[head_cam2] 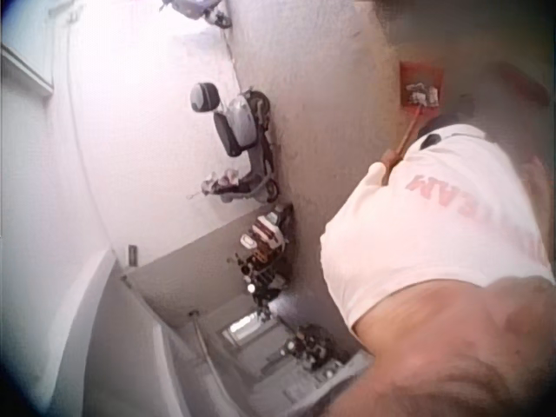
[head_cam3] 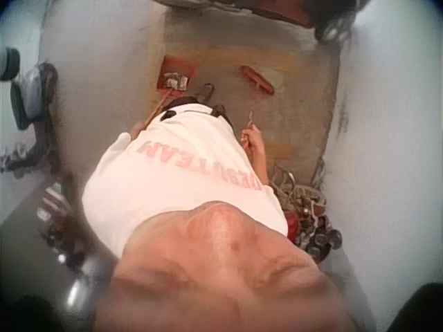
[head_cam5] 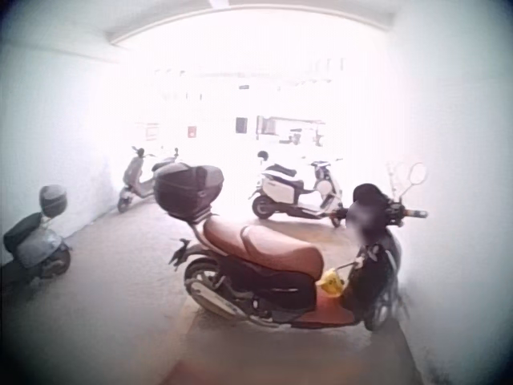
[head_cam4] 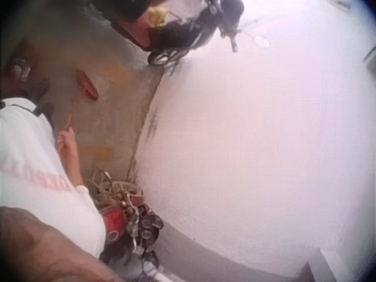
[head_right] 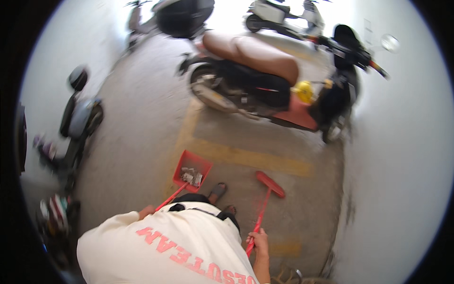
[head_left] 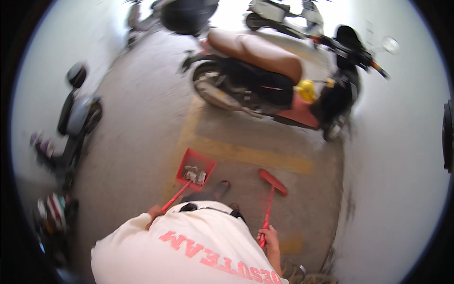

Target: The person sweeps debris from a concrete floor into a red dustpan using a red broom while walking through a parking garage.

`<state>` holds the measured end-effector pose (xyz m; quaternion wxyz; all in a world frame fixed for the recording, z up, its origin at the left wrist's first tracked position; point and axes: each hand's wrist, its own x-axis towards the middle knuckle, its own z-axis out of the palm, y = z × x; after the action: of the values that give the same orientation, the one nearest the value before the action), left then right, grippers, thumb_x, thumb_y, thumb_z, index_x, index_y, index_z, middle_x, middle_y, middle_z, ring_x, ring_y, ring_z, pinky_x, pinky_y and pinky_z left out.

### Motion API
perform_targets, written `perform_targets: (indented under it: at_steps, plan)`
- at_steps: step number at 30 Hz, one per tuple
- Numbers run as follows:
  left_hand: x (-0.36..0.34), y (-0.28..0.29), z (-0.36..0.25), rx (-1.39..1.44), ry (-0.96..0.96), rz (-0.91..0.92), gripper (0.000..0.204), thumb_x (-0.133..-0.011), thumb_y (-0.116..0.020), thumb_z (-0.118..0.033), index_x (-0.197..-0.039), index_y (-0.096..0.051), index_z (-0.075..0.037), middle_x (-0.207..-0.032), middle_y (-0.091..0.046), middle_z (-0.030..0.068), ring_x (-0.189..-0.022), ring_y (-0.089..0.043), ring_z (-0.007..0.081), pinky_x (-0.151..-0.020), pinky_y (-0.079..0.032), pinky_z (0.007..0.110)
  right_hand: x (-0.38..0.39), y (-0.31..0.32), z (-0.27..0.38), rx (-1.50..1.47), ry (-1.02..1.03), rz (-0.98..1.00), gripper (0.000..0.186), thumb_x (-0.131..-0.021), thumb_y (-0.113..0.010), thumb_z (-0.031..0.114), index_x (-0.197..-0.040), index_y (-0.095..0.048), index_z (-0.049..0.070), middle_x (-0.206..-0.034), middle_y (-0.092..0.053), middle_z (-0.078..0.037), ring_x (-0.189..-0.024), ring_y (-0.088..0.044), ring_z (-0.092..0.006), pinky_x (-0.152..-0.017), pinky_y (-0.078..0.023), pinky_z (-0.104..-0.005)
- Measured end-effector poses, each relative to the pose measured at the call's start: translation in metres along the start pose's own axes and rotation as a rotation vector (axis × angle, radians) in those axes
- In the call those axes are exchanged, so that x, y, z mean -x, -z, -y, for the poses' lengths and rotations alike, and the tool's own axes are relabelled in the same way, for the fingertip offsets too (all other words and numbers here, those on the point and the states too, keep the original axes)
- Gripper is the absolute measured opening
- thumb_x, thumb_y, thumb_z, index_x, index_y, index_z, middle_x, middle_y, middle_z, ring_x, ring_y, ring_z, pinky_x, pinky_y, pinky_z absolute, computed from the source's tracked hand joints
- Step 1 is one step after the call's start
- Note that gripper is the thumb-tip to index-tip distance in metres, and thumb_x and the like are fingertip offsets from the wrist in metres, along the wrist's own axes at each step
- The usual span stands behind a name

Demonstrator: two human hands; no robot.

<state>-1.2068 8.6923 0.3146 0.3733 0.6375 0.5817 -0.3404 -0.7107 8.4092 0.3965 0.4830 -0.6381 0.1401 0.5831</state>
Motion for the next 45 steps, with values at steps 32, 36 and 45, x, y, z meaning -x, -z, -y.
perform_targets:
  at_steps: [32, 36, 45]
  plan:
    - [-0.083, 0.106, 0.175, 1.322, 0.594, 0.005, 0.021, -0.073, -0.056, -0.020, -0.058, -0.054, -0.004, -0.049, -0.051, 0.0080, -0.039, -0.049, 0.0182, -0.037, -0.038, 0.034, -0.207, -0.424, 0.058, 1.304, 0.282, 0.118, 0.035, -0.085, -0.059, 0.025, -0.101, -0.062, -0.006, -0.088, -0.066, -0.016, -0.075, -0.060, -0.0181, -0.069, -0.048, -0.0347]
    - [-0.094, 0.116, 0.175, 1.372, 0.636, -0.043, 0.022, -0.072, -0.059, -0.022, -0.062, -0.056, -0.003, -0.051, -0.052, 0.0083, -0.040, -0.050, 0.0185, -0.038, -0.039, 0.034, -0.238, -0.497, 0.079, 1.148, 0.266, 0.353, 0.032, -0.081, -0.063, 0.018, -0.103, -0.063, -0.004, -0.090, -0.066, -0.012, -0.078, -0.059, -0.0163, -0.070, -0.048, -0.0314]
    - [-0.151, 0.110, 0.187, 1.120, 0.695, -0.138, 0.035, -0.071, -0.065, -0.026, -0.091, -0.065, 0.002, -0.085, -0.064, 0.0193, -0.079, -0.064, 0.0287, -0.066, -0.049, 0.040, -0.320, -0.645, 0.150, 1.657, 0.500, 0.413, 0.036, -0.079, -0.059, 0.027, -0.101, -0.062, -0.002, -0.096, -0.064, -0.023, -0.090, -0.063, -0.0316, -0.076, -0.048, -0.0387]
